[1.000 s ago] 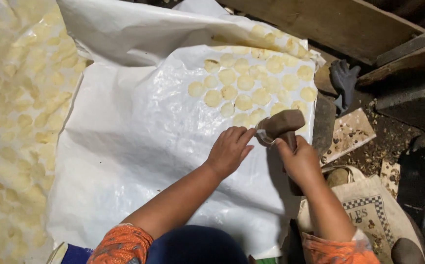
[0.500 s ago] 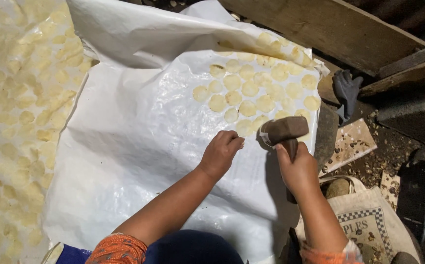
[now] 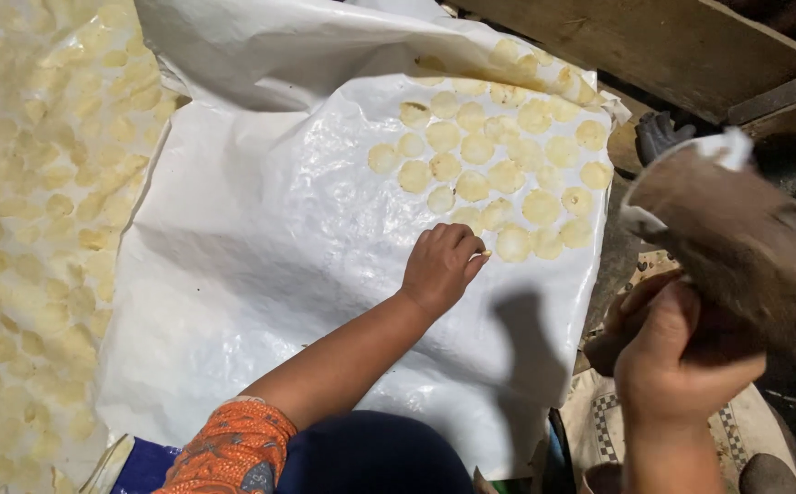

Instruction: Crushing seeds with stones and flattening small food items with a wooden mallet

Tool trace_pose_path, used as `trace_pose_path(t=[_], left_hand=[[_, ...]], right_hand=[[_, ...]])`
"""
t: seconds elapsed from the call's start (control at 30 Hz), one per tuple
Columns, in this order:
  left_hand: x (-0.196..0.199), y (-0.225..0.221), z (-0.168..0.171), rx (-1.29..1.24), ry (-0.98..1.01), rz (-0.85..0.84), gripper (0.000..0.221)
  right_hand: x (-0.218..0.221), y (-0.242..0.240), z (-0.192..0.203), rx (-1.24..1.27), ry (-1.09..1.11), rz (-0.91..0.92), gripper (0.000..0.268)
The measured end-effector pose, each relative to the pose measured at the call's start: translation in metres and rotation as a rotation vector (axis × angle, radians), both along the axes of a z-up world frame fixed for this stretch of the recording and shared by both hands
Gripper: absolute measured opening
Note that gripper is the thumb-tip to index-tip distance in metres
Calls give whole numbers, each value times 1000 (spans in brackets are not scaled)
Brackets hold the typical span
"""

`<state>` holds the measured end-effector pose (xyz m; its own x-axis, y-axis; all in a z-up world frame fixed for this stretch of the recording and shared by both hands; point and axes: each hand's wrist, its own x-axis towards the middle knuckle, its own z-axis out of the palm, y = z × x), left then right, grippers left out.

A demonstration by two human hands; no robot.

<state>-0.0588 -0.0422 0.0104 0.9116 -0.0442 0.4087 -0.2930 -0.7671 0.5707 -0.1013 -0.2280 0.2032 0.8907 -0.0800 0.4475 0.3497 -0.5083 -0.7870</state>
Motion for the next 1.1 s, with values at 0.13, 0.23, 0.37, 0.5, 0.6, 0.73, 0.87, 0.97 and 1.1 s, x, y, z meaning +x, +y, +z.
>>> trace_pose_path(t=[0.13, 0.23, 0.37, 0.5, 0.6, 0.73, 0.87, 0.97, 1.1], left_hand=[[-9, 21, -9, -1, -70, 12, 26], [-28, 41, -16, 89, 7, -70, 14], [-28, 44, -14, 64, 21, -50, 16], [-15, 23, -2, -38, 45, -75, 24], [-3, 8, -14, -95, 17, -115, 34], [-5, 11, -9, -58, 30, -132, 42], [-33, 34, -2, 21, 29, -1, 47], [-38, 59, -9, 48, 27, 32, 34], [-58, 69, -14, -36, -5, -44, 22]], right_hand=[[0, -4, -124, -71, 28, -43, 6], [-3, 17, -186, -562, 774, -129, 70], [16, 12, -154, -521, 788, -74, 55], [11, 23, -69, -387, 661, -149, 46], [1, 6, -12, -39, 440, -14, 15], [-6, 6, -57, 70, -67, 35, 32], [-10, 36, -144, -299, 487, -199, 50], [19, 35, -149, -524, 740, -70, 57], [26, 23, -101, -437, 855, -63, 45]])
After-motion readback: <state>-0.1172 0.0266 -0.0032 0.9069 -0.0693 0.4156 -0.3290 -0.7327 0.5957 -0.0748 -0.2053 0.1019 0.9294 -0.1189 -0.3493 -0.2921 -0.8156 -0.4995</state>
